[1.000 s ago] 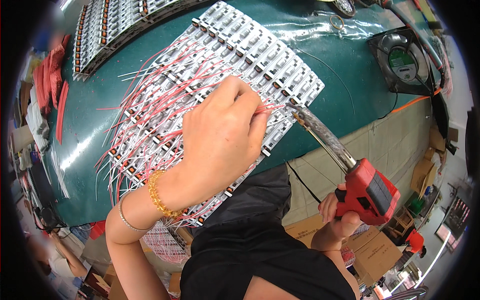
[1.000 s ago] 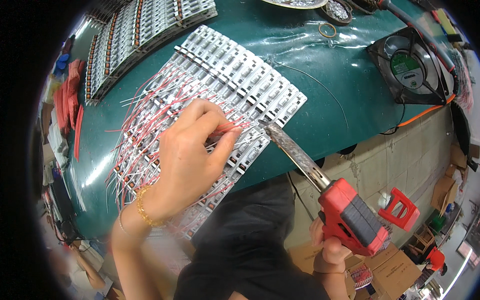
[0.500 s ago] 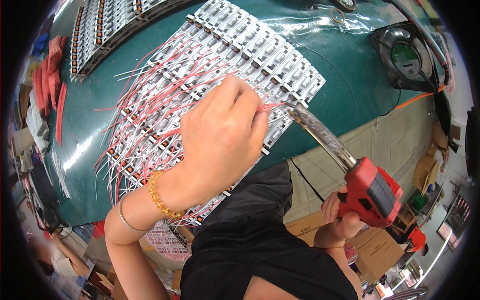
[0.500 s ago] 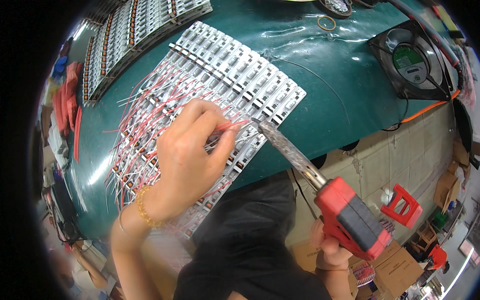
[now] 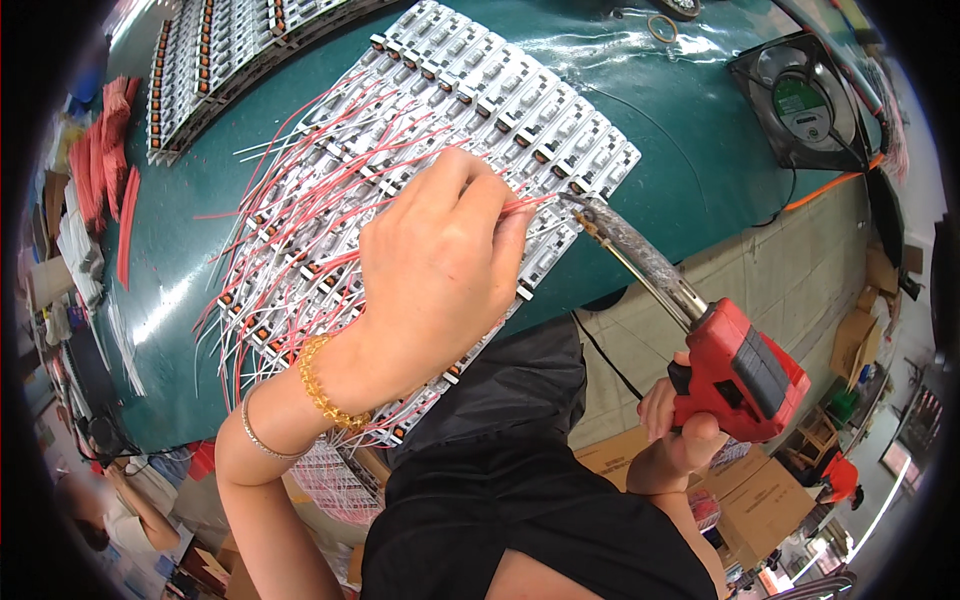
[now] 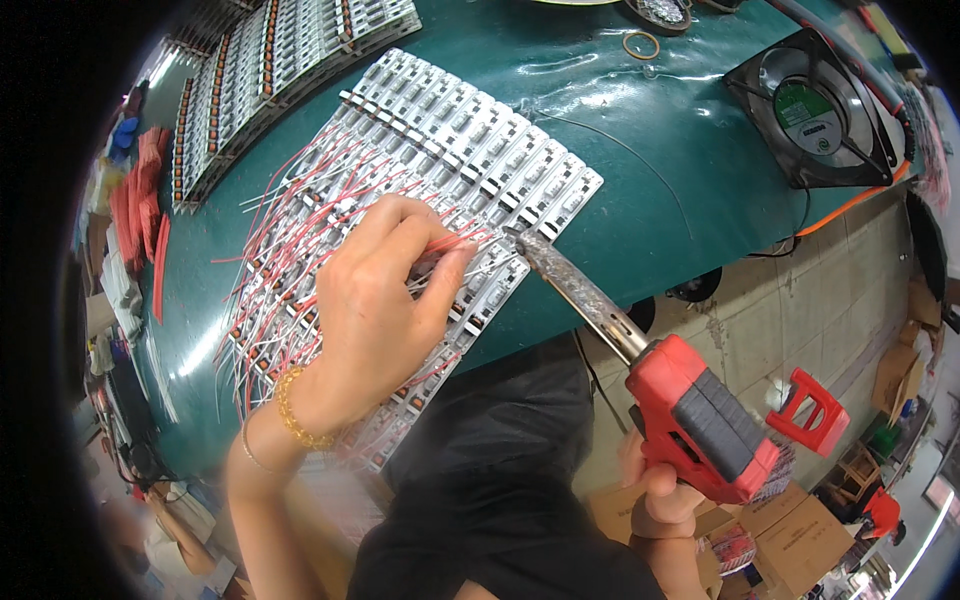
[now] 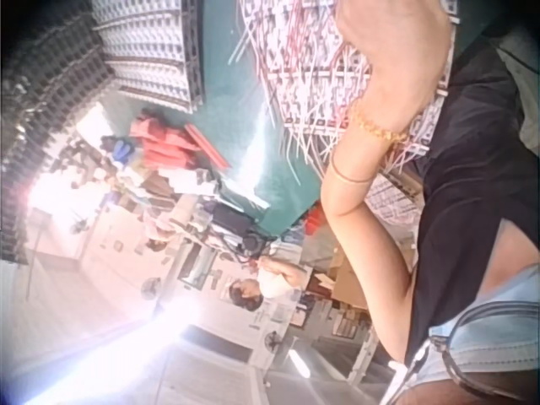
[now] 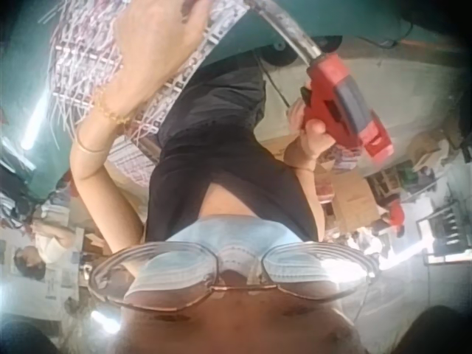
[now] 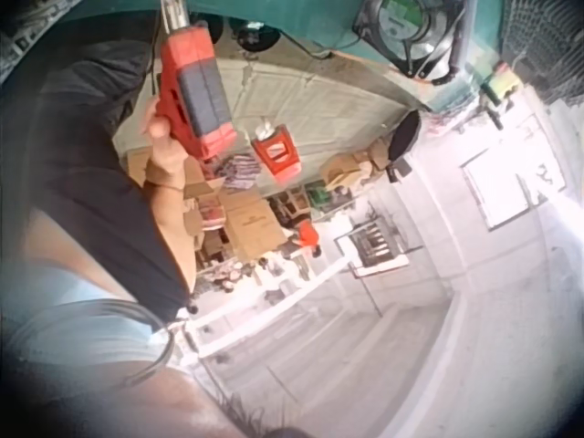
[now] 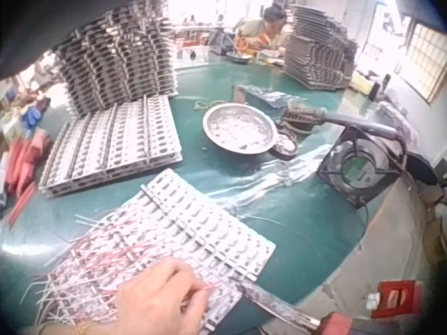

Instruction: The person attaches wires to a circuit board panel using a soldering tool, sets the finished panel onto a stack, and places a new panel and wire bundles onto the workbench.

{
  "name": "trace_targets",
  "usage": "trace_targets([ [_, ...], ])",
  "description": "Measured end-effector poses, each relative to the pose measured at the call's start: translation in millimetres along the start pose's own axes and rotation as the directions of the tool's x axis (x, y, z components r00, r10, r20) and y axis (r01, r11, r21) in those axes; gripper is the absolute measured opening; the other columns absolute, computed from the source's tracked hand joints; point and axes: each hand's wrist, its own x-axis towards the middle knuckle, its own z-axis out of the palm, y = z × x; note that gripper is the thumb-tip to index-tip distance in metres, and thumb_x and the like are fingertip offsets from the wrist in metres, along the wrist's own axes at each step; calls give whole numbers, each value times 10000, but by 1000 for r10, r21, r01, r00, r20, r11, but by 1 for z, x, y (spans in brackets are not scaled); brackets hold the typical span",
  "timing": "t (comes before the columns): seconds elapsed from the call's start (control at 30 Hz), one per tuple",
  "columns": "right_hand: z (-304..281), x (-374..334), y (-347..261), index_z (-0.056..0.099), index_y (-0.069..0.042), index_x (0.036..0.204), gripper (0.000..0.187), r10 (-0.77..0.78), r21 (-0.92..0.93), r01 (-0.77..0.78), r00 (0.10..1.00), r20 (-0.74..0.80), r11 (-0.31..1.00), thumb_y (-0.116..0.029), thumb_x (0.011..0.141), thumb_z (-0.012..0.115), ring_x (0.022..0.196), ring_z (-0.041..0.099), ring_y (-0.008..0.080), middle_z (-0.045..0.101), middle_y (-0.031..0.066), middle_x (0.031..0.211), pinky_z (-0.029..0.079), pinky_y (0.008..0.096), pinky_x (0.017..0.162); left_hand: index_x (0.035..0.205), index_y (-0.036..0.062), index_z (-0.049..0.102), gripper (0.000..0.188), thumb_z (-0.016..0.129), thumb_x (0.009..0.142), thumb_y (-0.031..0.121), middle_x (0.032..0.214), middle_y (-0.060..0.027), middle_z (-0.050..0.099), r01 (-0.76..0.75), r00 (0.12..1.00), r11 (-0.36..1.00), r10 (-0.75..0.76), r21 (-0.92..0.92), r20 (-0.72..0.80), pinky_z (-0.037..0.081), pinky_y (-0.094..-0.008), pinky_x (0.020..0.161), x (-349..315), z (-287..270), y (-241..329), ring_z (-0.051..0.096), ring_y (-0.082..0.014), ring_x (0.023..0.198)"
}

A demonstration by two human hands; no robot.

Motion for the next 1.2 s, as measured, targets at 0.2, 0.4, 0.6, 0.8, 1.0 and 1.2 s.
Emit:
trace_targets([
  [0.2,3,0,3,440,87,1104,727,-15,47,14,1000,27,999,-548,795,611,372,424,114,416,2,468,369,243,408,735,18,587,116,691,738,68,778,-81,570,-12,1000,998,12,55,9,437,-321,518,2,2,3,573,-235,601],
  [0.4,4,-1,4,458,82,1091,700,-35,-66,34,999,-24,997,-532,796,619,383,433,124,425,4,481,367,246,413,716,24,533,135,660,723,70,747,-82,503,-47,998,998,48,52,-29,430,-349,501,2,5,-1,555,-243,623],
  [0.6,5,-1,-4,440,85,1157,753,-40,29,40,999,10,999,-558,800,596,372,428,116,430,0,476,368,240,415,721,24,534,134,661,719,67,744,-81,502,-56,998,997,58,56,-37,428,-349,498,1,4,1,553,-240,621],
  [0.8,5,-1,-3,412,102,1177,801,-20,9,20,1000,-5,1000,-581,796,584,365,418,102,419,-9,463,366,233,412,706,27,523,146,661,732,64,732,-83,492,-47,999,999,47,-1,10,434,-352,513,-1,2,0,552,-250,640],
  [1.0,-1,-9,-1,395,108,1191,835,1,41,0,1000,-16,999,-602,791,577,364,420,100,422,-11,466,370,235,412,931,50,603,181,625,762,-11,739,-82,586,-433,877,896,445,103,-184,378,-328,492,7,-10,-11,522,-227,594],
  [1.2,-8,-12,3,384,105,1203,857,-26,38,26,1000,-16,999,-617,782,576,361,424,105,419,-16,464,371,236,414,756,41,588,77,663,755,26,681,-83,558,-2,998,994,9,-107,66,401,-313,483,2,-9,18,538,-216,543],
])
